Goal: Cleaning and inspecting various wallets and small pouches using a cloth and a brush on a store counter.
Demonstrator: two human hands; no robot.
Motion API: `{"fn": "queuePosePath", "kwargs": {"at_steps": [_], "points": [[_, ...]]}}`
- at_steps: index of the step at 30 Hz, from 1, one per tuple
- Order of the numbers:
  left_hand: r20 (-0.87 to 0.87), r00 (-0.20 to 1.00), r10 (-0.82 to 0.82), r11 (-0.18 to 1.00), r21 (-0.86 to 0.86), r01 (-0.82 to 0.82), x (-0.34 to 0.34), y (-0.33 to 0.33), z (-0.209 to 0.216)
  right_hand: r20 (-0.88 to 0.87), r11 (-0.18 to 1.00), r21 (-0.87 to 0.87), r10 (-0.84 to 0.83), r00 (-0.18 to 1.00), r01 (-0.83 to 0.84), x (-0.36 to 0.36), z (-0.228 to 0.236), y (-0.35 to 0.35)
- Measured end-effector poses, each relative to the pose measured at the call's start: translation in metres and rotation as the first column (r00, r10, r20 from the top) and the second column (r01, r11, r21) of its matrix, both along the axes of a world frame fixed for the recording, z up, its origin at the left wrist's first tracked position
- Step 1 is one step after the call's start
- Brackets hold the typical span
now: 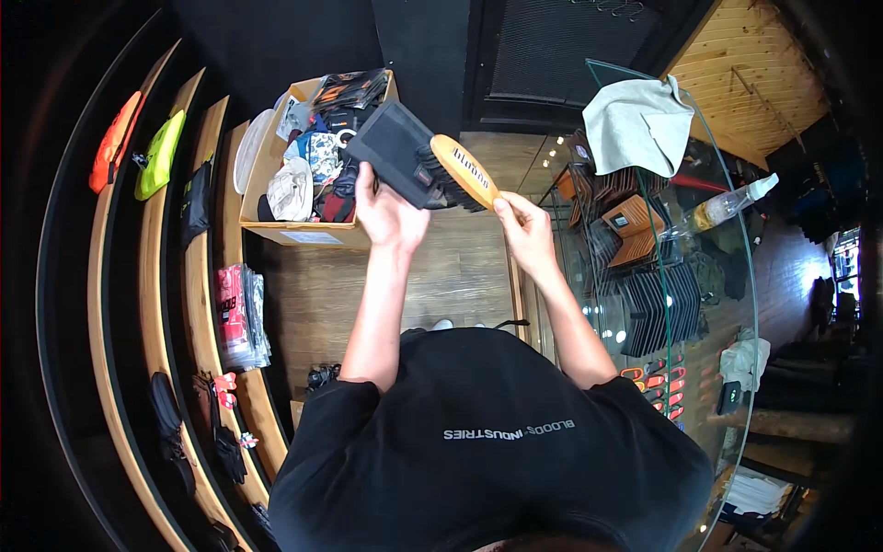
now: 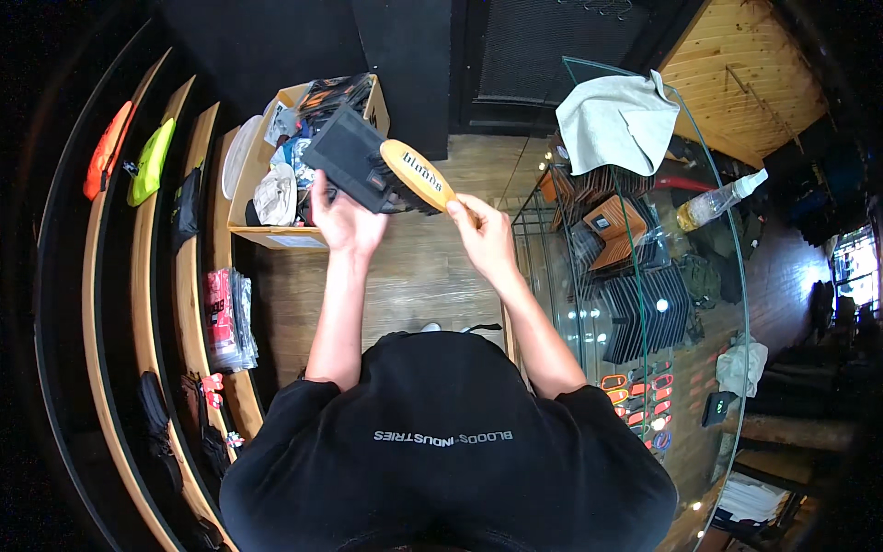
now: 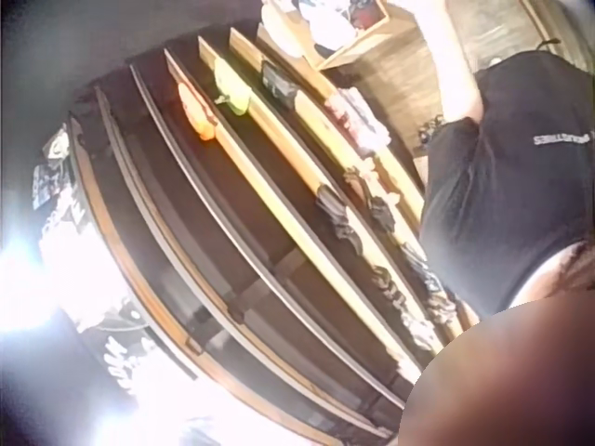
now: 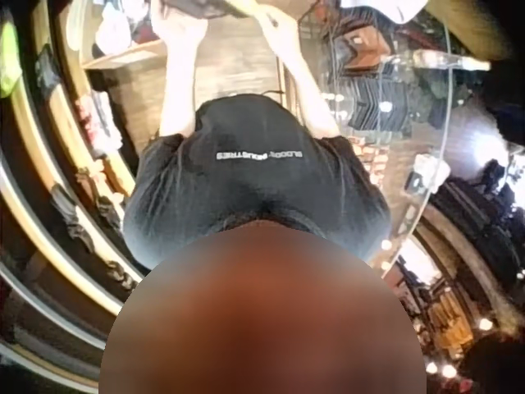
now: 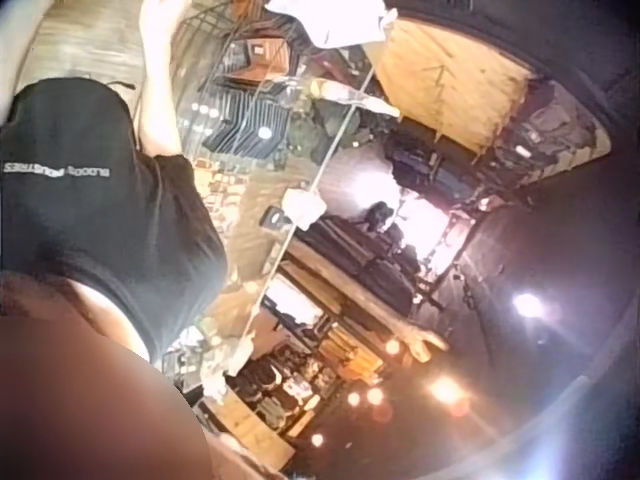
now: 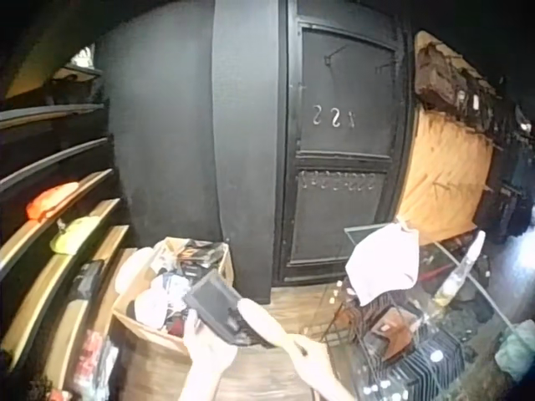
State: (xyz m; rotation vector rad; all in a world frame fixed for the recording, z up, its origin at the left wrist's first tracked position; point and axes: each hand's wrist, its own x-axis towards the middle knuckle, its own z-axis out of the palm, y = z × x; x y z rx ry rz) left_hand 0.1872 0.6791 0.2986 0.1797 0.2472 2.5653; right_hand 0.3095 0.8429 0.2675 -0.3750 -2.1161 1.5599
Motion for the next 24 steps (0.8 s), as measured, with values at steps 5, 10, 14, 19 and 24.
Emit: {"fn": "queuePosePath", "kwargs": {"at_steps": [5, 10, 14, 19, 24], "points": [[-0.342, 0.940, -0.019, 0.998, -0.065, -0.004, -0.006, -0.006, 0.011, 0.050, 0.946, -0.289, 0.165, 0.985, -0.144, 0.001, -0.002, 0.000], [-0.040, 0.999, 0.024, 0.991, -0.131, -0.029, -0.003, -0.001, 0.013, -0.278, 0.971, 0.238, 0.108, 0.954, -0.041, -0.003, 0.009, -0.026], [0.073, 0.965, -0.251, 0.968, -0.010, 0.252, 0.014, -0.005, 0.036, -0.338, 0.696, 0.716, 0.405, 0.849, -0.047, -0.014, 0.039, -0.008], [0.229, 0.958, -0.173, 0.978, -0.071, 0.194, 0.018, -0.014, 0.057, -0.365, 0.783, 0.622, 0.255, 0.895, 0.030, -0.021, 0.003, 0.042], [0.417, 0.900, -0.130, 0.977, -0.103, 0.189, 0.005, -0.009, 0.030, -0.436, 0.778, 0.611, 0.172, 0.883, 0.150, -0.016, 0.001, 0.025]]}}
